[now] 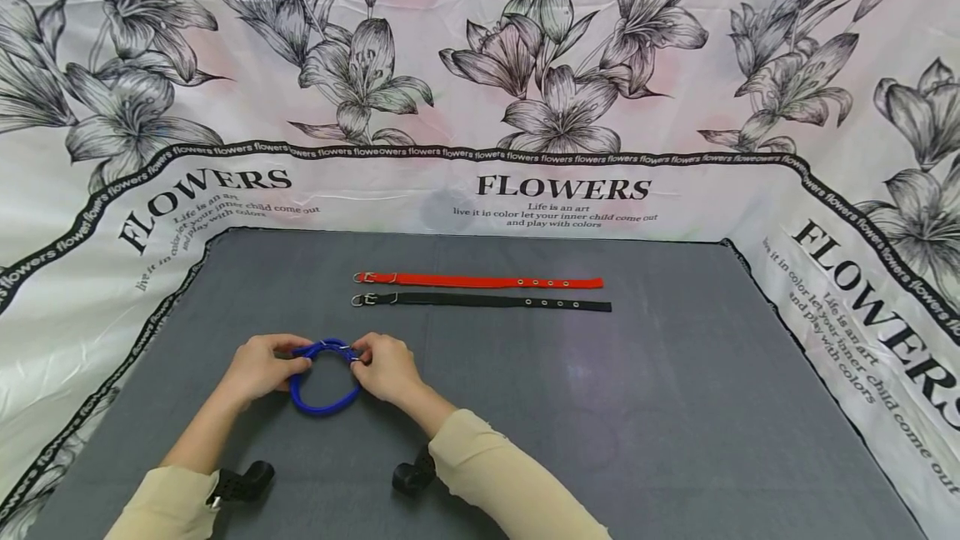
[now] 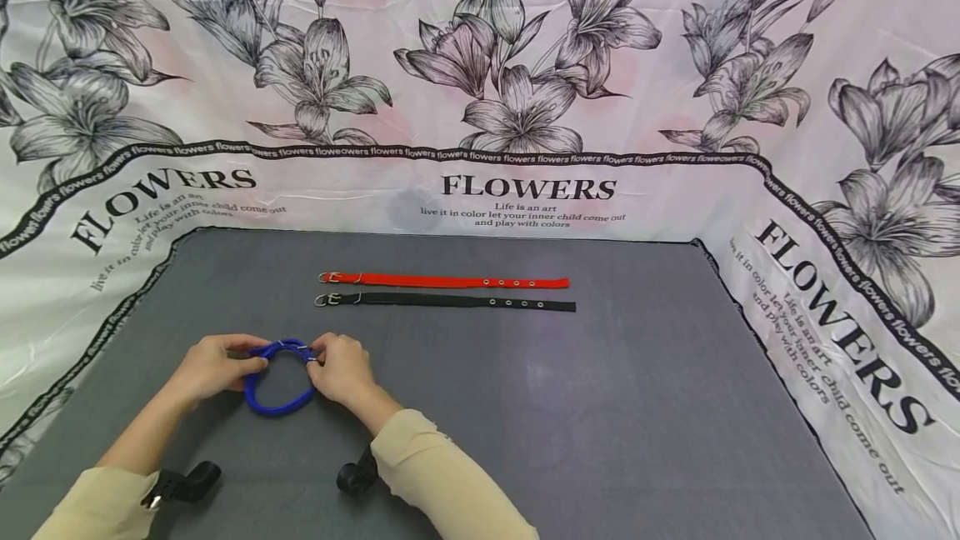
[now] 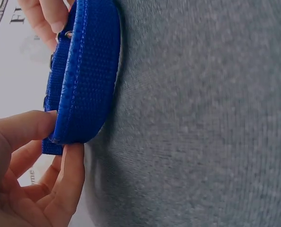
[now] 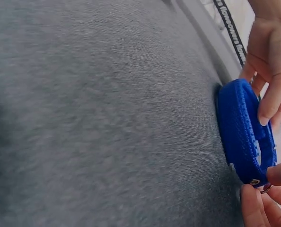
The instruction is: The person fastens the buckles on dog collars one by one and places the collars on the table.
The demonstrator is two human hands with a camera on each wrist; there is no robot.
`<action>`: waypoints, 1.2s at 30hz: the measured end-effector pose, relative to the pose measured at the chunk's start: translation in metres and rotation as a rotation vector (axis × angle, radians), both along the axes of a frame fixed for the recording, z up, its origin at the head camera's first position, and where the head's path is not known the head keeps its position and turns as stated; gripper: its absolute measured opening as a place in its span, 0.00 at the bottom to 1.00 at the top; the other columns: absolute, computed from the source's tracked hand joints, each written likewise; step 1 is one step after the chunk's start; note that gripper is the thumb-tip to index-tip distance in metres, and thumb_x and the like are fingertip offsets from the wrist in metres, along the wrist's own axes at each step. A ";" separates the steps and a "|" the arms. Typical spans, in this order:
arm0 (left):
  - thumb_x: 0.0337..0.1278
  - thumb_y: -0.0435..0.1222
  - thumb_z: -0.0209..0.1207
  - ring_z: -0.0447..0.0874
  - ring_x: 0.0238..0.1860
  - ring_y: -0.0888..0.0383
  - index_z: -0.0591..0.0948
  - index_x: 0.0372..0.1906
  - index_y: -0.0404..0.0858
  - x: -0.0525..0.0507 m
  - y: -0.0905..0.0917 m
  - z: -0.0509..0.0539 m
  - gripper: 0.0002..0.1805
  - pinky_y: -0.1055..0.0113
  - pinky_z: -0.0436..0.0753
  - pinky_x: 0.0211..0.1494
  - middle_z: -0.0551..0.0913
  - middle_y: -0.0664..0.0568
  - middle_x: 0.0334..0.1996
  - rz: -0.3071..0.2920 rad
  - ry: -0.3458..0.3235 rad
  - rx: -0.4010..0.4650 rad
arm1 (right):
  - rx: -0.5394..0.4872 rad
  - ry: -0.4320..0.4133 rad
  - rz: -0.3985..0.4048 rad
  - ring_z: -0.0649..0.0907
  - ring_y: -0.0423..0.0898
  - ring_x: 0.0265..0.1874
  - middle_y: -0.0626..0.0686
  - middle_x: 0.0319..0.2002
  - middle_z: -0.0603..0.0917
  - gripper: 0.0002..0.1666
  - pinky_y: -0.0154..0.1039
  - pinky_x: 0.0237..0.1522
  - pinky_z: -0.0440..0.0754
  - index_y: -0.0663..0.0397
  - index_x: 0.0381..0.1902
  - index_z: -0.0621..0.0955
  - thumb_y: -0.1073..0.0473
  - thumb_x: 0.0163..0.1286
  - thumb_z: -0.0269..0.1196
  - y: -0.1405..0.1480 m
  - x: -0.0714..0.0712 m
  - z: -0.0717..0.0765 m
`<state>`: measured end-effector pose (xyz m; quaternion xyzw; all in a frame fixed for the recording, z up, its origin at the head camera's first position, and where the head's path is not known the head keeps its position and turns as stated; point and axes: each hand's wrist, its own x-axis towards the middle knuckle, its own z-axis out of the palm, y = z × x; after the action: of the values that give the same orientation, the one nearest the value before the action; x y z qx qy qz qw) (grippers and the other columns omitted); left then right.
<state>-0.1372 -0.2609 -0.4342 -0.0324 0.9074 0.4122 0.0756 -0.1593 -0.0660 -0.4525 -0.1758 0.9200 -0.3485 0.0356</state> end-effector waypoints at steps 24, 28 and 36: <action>0.54 0.41 0.61 0.77 0.46 0.40 0.76 0.52 0.31 -0.021 -0.005 0.016 0.23 0.54 0.78 0.38 0.78 0.34 0.48 -0.025 0.080 -0.231 | -0.046 0.107 0.070 0.79 0.37 0.30 0.46 0.33 0.81 0.08 0.26 0.32 0.74 0.49 0.39 0.83 0.58 0.62 0.61 0.036 -0.028 0.007; 0.55 0.41 0.60 0.79 0.45 0.42 0.77 0.50 0.33 -0.032 0.005 0.020 0.20 0.55 0.79 0.38 0.79 0.36 0.46 -0.041 0.127 -0.224 | -0.040 0.137 0.047 0.79 0.39 0.31 0.46 0.34 0.81 0.07 0.29 0.33 0.76 0.49 0.39 0.82 0.57 0.64 0.61 0.056 -0.041 0.009; 0.54 0.39 0.61 0.79 0.44 0.44 0.80 0.45 0.35 -0.058 0.040 0.019 0.15 0.51 0.76 0.42 0.82 0.40 0.42 -0.056 0.225 -0.223 | -0.030 0.139 0.013 0.78 0.40 0.31 0.46 0.33 0.81 0.07 0.32 0.36 0.76 0.49 0.39 0.82 0.56 0.64 0.60 0.098 -0.067 0.003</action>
<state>-0.1948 -0.2212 -0.4152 0.0313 0.9508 0.3077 -0.0192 -0.2263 0.0320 -0.4492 -0.2060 0.9137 -0.3491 -0.0286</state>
